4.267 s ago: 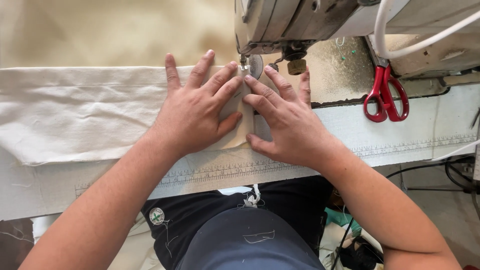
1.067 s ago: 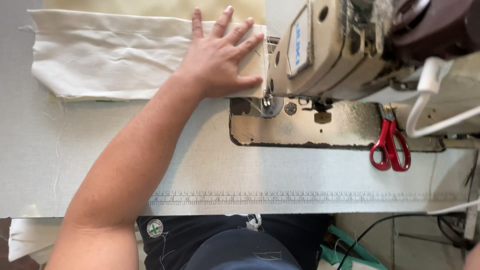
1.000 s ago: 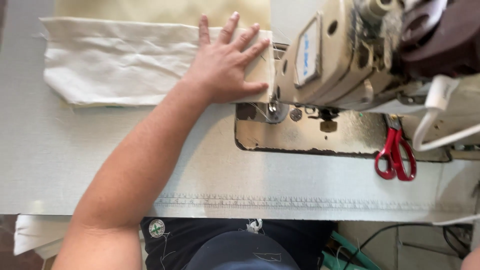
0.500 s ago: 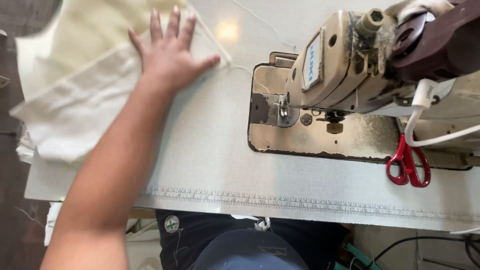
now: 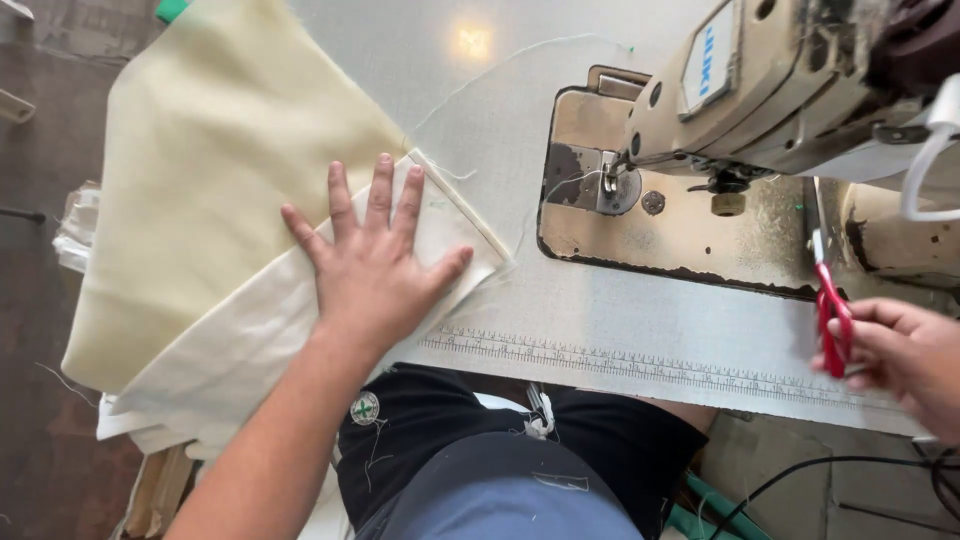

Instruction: Trimming excess fabric and loose threads from the edges of a canvas bag at a sewing workstation.

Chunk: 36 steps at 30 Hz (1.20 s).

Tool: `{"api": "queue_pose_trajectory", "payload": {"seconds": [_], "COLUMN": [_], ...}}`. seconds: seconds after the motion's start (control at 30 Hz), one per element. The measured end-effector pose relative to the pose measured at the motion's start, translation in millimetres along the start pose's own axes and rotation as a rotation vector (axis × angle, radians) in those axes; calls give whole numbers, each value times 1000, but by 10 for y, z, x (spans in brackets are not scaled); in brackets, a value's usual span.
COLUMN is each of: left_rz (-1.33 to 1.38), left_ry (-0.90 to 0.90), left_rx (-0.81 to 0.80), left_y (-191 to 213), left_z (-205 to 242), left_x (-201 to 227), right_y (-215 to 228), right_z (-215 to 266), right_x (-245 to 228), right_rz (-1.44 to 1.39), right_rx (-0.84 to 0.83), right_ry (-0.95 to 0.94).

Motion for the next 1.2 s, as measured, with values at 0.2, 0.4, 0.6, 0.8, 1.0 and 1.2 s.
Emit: {"api": "queue_pose_trajectory", "payload": {"seconds": [0.2, 0.4, 0.6, 0.8, 1.0, 1.2], "left_rz": [11, -31, -162, -110, -146, -315], "left_ry": [-66, -105, -168, -196, -218, -513], "left_rx": [211, 381, 483, 467, 484, 531], "left_y": [-176, -313, -419, -398, -394, -732], "left_z": [-43, -49, 224, 317, 542, 833], "left_x": [-59, -130, -165, -157, -24, -25], "right_y": [-1529, -2361, -2284, -2654, -2262, -1269], "right_z": [1115, 1172, 704, 530, 398, 511], "right_x": [-500, -1680, -2006, -2653, -2572, -1559], "right_rz": [-543, -319, -113, 156, 22, 470], "right_rx": [-477, -1170, -1125, -1221, -810, -694], "right_ry": [-354, 214, -5, 177, -38, -130]}}
Point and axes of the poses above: each hand's wrist, its own z-axis away from the middle knuckle, its own y-axis out of the back of the hand, x = y × z, the point moved 7 cm from there along -z, towards the middle knuckle, and after that the axes turned 13 degrees about -x, right-handed, at the moved point
